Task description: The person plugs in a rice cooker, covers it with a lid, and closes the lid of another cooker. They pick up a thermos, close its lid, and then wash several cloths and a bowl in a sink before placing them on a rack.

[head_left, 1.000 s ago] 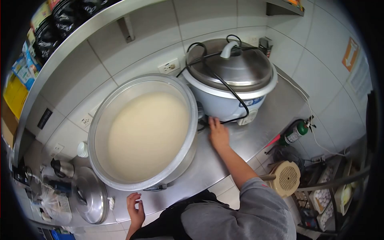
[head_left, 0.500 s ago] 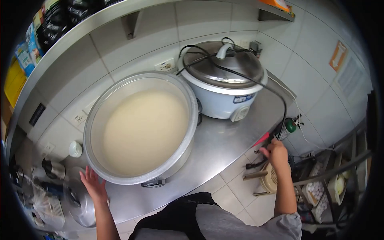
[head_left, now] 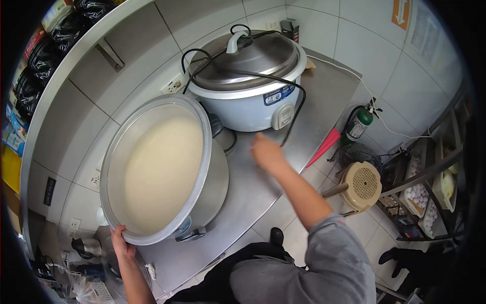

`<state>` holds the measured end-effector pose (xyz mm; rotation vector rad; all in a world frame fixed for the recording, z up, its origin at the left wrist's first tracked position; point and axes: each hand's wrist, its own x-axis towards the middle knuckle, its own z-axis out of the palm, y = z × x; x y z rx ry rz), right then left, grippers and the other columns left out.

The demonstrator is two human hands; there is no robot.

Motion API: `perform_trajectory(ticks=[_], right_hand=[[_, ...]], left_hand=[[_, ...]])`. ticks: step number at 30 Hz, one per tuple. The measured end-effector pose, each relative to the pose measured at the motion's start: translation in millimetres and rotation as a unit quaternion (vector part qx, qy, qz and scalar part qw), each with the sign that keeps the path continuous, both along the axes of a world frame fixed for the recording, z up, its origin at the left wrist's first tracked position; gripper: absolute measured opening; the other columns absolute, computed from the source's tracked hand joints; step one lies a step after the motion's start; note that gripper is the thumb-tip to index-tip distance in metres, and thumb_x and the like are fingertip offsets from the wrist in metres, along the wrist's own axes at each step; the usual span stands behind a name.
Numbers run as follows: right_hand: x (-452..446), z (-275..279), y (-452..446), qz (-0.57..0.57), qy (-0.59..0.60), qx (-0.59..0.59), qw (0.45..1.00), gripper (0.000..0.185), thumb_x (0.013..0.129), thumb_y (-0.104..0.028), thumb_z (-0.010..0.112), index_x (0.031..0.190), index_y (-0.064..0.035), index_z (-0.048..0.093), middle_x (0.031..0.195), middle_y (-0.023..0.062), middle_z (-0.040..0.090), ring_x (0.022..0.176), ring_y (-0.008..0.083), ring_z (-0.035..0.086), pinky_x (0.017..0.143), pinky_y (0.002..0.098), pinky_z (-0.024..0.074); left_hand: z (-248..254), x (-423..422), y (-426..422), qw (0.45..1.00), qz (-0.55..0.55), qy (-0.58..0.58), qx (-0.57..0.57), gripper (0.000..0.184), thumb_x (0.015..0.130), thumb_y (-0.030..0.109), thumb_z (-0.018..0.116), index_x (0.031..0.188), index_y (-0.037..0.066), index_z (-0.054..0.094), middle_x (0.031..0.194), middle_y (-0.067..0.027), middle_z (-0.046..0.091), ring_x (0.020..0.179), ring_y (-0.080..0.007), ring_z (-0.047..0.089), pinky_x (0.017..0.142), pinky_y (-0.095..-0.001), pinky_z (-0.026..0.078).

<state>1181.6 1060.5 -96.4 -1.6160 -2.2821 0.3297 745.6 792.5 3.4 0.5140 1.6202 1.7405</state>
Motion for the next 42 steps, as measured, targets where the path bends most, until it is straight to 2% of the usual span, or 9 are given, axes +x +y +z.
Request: perform_trajectory(ticks=[7,15,17,21,23,27,33,36,42], right_hand=[[-86.0,-110.1,53.2,0.071,0.16,0.178,0.968,0.032,0.089,-0.031,0.056,0.103,-0.0025,0.061,0.122,0.0185,0.053,0.117,0.0425,0.044,0.099,0.0477,0.0383],[-77.4,-119.2,57.0,0.183,0.273,0.057,0.943,0.053,0.083,-0.026,0.061,0.129,-0.0019,0.049,0.13,0.02,0.051,0.123,0.0343,0.044,0.106,0.0431,0.0319],[-40.3,-138.9,62.2,0.107,0.212,0.042,0.97,0.055,0.085,-0.026,0.059,0.131,0.0012,0.045,0.13,0.0215,0.05,0.122,0.033,0.046,0.103,0.041,0.0342],[-11.5,-52.7,-17.8,-0.057,0.491,-0.016,0.869,0.031,0.097,-0.016,0.048,0.125,-0.0029,0.049,0.121,0.0117,0.055,0.112,0.0192,0.051,0.093,0.0329,0.0417],[-32.4,18.0,-77.8,-0.141,0.36,0.062,0.92,0.031,0.099,-0.024,0.045,0.122,-0.004,0.052,0.117,0.0048,0.057,0.106,0.0162,0.052,0.085,0.0296,0.0419],[-130.6,102.5,-178.2,0.008,0.218,0.285,0.933,0.022,0.097,-0.018,0.045,0.106,-0.0012,0.055,0.102,0.0121,0.056,0.097,0.0258,0.053,0.085,0.0354,0.0408],[-290.7,137.2,-265.4,0.224,-0.077,0.186,0.954,0.036,0.082,-0.036,0.061,0.103,-0.0065,0.061,0.1,0.012,0.061,0.094,0.0299,0.056,0.085,0.0413,0.0389],[-308.7,131.6,-269.2,0.177,-0.099,0.207,0.957,0.038,0.07,-0.036,0.072,0.096,-0.0096,0.063,0.089,0.0067,0.063,0.084,0.0263,0.058,0.076,0.0385,0.0394],[-302.0,126.7,-266.5,0.132,-0.11,0.182,0.968,0.037,0.054,-0.02,0.079,0.087,-0.0144,0.064,0.077,0.0026,0.059,0.073,0.0259,0.055,0.067,0.0386,0.0384]], left_hand=[[1.9,8.4,0.0,0.999,0.034,0.003,0.019,0.056,0.076,0.007,0.051,0.131,0.008,0.04,0.117,-0.0129,0.053,0.106,-0.0283,0.054,0.09,-0.0415,0.047],[8.6,10.7,-5.7,0.997,0.042,-0.02,0.054,0.05,0.084,0.007,0.055,0.131,0.006,0.037,0.118,-0.0112,0.054,0.11,-0.0227,0.052,0.094,-0.0368,0.042],[0.3,6.4,-7.9,0.996,0.042,-0.02,0.078,0.049,0.089,0.013,0.056,0.133,0.007,0.036,0.12,-0.0102,0.052,0.111,-0.0208,0.05,0.096,-0.0358,0.039],[-31.7,-19.4,-22.7,0.989,0.065,-0.011,0.135,0.045,0.095,0.024,0.053,0.134,0.007,0.038,0.124,-0.0079,0.047,0.111,-0.0184,0.047,0.097,-0.0333,0.037],[-44.8,-50.9,-23.5,0.989,0.042,-0.058,0.126,0.041,0.095,0.024,0.052,0.131,0.007,0.042,0.126,-0.0075,0.046,0.11,-0.0178,0.047,0.097,-0.0321,0.036],[-105.9,-128.7,11.7,0.992,0.049,-0.056,0.101,0.037,0.095,0.032,0.048,0.13,0.018,0.046,0.128,-0.0006,0.047,0.119,-0.0142,0.041,0.097,-0.0381,0.031],[-164.9,-237.2,117.5,0.988,0.0,-0.132,0.085,0.033,0.095,0.03,0.048,0.125,0.017,0.051,0.123,0.0001,0.051,0.116,-0.0149,0.044,0.093,-0.0342,0.035],[-148.3,-244.9,157.7,0.977,-0.135,-0.153,0.055,0.038,0.095,0.031,0.048,0.128,0.014,0.05,0.125,-0.0024,0.054,0.114,-0.0152,0.047,0.094,-0.0316,0.038],[-153.4,-212.7,186.7,0.87,-0.345,-0.204,0.288,0.049,0.101,0.031,0.035,0.144,0.008,0.032,0.138,-0.0089,0.045,0.127,-0.0157,0.041,0.105,-0.0279,0.032]])
